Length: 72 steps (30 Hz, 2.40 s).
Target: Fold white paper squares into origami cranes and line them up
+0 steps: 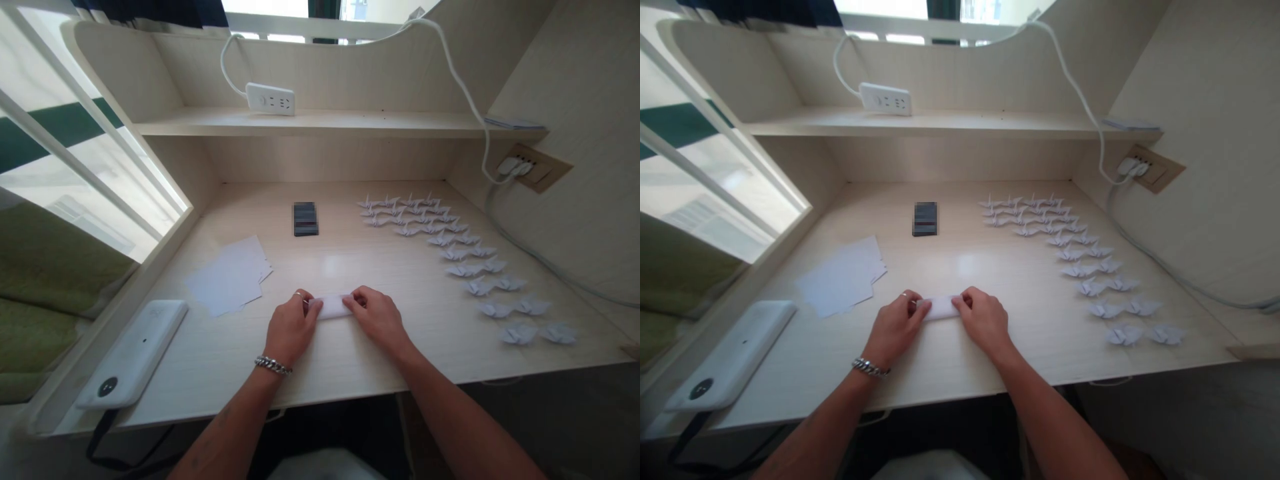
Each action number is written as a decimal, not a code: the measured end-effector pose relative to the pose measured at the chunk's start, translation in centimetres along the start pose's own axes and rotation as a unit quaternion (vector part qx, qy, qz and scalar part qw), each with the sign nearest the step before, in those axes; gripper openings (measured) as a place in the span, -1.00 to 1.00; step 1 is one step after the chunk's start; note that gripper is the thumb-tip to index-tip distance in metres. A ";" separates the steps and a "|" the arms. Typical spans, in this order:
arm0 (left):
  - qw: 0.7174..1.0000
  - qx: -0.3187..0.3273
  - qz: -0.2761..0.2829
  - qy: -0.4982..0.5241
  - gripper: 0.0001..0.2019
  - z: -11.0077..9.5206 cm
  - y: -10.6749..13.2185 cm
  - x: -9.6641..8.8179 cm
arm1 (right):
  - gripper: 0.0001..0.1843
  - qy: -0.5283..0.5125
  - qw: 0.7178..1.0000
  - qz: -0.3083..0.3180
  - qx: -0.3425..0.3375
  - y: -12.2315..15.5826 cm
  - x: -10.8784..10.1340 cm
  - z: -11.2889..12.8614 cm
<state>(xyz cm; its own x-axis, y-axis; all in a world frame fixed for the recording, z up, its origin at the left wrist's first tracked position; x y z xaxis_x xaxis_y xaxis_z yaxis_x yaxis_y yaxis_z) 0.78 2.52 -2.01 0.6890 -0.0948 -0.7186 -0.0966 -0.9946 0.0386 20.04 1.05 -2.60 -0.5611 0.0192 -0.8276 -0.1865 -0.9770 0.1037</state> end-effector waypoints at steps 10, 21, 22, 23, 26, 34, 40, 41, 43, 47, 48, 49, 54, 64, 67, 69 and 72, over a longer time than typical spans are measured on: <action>0.998 -0.043 -0.010 -0.037 -0.78 -0.2 -0.1 -0.2 | -0.75 -0.022 0.999 0.002 0.027 -0.2 -0.1 -0.1; 0.994 -0.093 -0.019 -0.046 -0.69 0.8 -0.2 -0.3 | -0.84 0.031 0.998 0.039 0.044 -1.1 0.1 0.1; 0.994 -0.097 -0.019 -0.047 -0.69 0.8 -0.2 -0.4 | -0.84 0.036 0.998 0.041 0.042 -1.1 0.1 0.1; 0.994 -0.101 -0.020 -0.049 -0.69 0.9 -0.2 -0.4 | -0.84 0.040 0.997 0.042 0.041 -1.2 0.1 0.1; 0.992 -0.114 -0.021 -0.054 -0.69 1.0 -0.1 -0.5 | -0.82 0.054 0.997 0.044 0.037 -1.3 0.2 0.2; 0.990 -0.124 -0.037 -0.062 -0.69 1.3 -0.1 -0.5 | -0.82 0.065 0.997 0.043 0.021 -1.4 0.3 0.4; 0.988 -0.134 -0.036 -0.061 -0.71 1.4 -0.4 -0.6 | -0.81 0.071 0.996 0.043 0.019 -1.6 0.3 0.4; 0.988 -0.134 -0.035 -0.061 -0.71 1.4 -0.4 -0.6 | -0.81 0.073 0.996 0.042 0.018 -1.6 0.3 0.3; 0.988 -0.134 -0.033 -0.062 -0.72 1.3 -0.4 -0.6 | -0.81 0.076 0.996 0.039 0.017 -1.6 0.3 0.3; 0.988 -0.131 -0.035 -0.071 -0.74 1.3 -0.4 -0.6 | -0.83 0.081 0.996 0.034 0.014 -1.5 0.3 0.3; 0.988 -0.129 -0.036 -0.073 -0.74 1.3 -0.4 -0.6 | -0.83 0.083 0.996 0.032 0.014 -1.5 0.3 0.3; 0.988 -0.128 -0.036 -0.074 -0.75 1.3 -0.4 -0.6 | -0.83 0.085 0.996 0.031 0.015 -1.5 0.3 0.3; 0.989 -0.125 -0.032 -0.076 -0.75 1.2 -0.4 -0.6 | -0.82 0.098 0.995 0.028 0.022 -1.6 0.2 0.3; 0.988 -0.129 -0.030 -0.076 -0.74 1.2 -0.5 -0.6 | -0.81 0.095 0.995 0.024 0.023 -1.7 0.2 0.3; 0.988 -0.128 -0.029 -0.076 -0.74 1.1 -0.5 -0.6 | -0.81 0.096 0.995 0.027 0.027 -1.7 0.2 0.2; 0.989 -0.129 -0.029 -0.073 -0.74 1.2 -0.5 -0.6 | -0.81 0.094 0.995 0.030 0.025 -1.7 0.2 0.3; 0.989 -0.130 -0.029 -0.067 -0.75 1.2 -0.5 -0.6 | -0.83 0.091 0.995 0.031 0.023 -1.7 0.2 0.3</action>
<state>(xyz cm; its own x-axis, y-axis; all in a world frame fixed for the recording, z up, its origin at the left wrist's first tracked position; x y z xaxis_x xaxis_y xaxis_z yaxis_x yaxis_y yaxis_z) -0.46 3.16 -2.42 0.5844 -0.0475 -0.8101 0.1399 -0.9774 0.1582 20.00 2.78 -2.84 -0.4189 -0.0840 -0.9041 -0.1946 -0.9642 0.1798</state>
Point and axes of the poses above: each hand's wrist, its own y-axis away from the middle knuckle, its own x-axis out of the palm, z = x × y, the point moved 9 cm from there along -y, towards the middle knuckle, and after that the axes turned 8 degrees about y, right-handed, at the moved point
